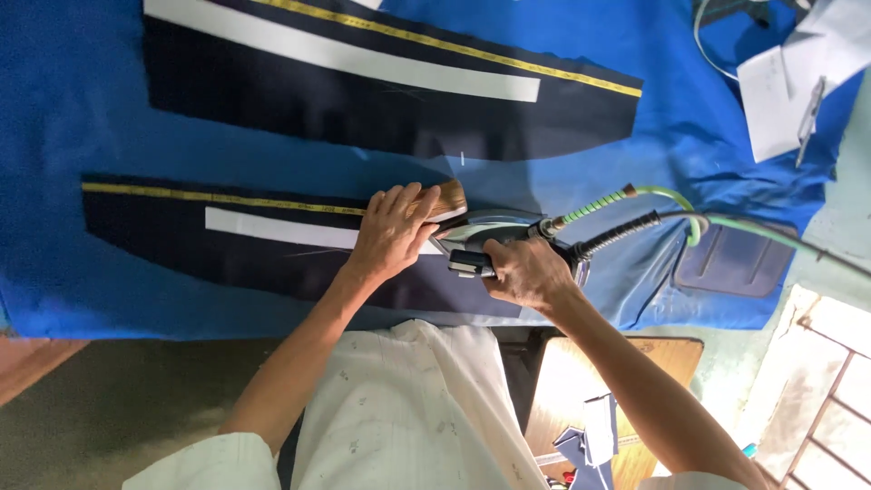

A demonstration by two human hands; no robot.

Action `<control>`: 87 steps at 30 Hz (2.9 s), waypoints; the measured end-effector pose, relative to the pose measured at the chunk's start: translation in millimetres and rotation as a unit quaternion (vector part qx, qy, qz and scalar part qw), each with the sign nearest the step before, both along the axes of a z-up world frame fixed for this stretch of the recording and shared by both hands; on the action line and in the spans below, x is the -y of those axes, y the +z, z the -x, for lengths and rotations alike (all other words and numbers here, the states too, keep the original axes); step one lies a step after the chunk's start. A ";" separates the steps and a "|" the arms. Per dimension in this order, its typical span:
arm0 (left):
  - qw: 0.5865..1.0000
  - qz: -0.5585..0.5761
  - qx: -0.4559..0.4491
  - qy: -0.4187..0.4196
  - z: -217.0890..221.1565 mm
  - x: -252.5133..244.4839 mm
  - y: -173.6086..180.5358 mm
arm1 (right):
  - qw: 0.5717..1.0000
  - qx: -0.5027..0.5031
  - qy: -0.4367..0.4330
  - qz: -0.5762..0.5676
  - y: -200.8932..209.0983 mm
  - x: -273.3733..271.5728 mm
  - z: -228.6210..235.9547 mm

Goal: The person irons a dark fabric piece with a white strip using a steam iron and a wooden block on a blue-covered table. They then use shears to trim the white strip along the edge of the fabric and continue ironing the piece.

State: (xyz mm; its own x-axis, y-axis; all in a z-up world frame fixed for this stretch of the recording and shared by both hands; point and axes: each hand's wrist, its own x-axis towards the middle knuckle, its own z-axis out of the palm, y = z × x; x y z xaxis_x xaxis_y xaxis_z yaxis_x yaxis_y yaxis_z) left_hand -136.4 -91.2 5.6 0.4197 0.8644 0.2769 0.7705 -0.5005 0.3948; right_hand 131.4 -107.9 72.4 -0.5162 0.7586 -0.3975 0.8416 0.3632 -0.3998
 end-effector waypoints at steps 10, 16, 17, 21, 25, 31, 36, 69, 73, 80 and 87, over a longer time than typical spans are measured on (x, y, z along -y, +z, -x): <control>1.000 0.002 0.003 -0.012 -9.8 -5.7 16.8 | 1.000 -0.002 -0.019 0.002 5.9 -1.5 -0.2; 0.999 -0.002 0.034 0.007 -16.6 3.1 -9.1 | 1.000 -0.009 -0.014 -0.004 7.8 -3.9 -0.2; 0.999 -0.003 0.041 0.008 -17.9 1.7 -7.0 | 1.000 -0.007 -0.015 -0.004 7.2 -2.9 -0.3; 0.999 -0.002 0.031 0.013 -21.4 -1.9 -3.9 | 1.000 0.005 -0.014 -0.002 10.4 -5.7 1.2; 0.998 -0.035 0.046 0.027 -9.6 -8.7 19.0 | 0.999 0.011 -0.010 -0.038 30.6 -13.6 4.3; 0.991 0.011 0.110 0.072 51.8 3.0 32.9 | 0.994 0.022 0.060 -0.094 103.8 -8.2 -39.4; 0.987 0.006 0.085 0.140 115.2 28.7 27.1 | 0.959 0.029 0.027 -0.282 85.2 31.6 -93.3; 0.793 0.301 0.341 0.407 308.6 -88.6 135.6 | 0.705 0.427 -0.150 -0.546 -226.5 -155.0 -6.7; 0.738 0.361 0.346 0.454 321.8 1.3 94.4 | 0.775 0.081 -0.627 0.023 -90.2 -182.1 116.4; 0.595 0.445 0.282 0.606 309.1 73.9 43.7 | 0.797 0.277 -0.250 -0.475 -151.0 -185.4 113.5; 0.744 0.409 0.149 0.506 330.4 88.2 32.4 | 0.769 0.441 -0.106 -0.450 -208.8 -188.8 40.0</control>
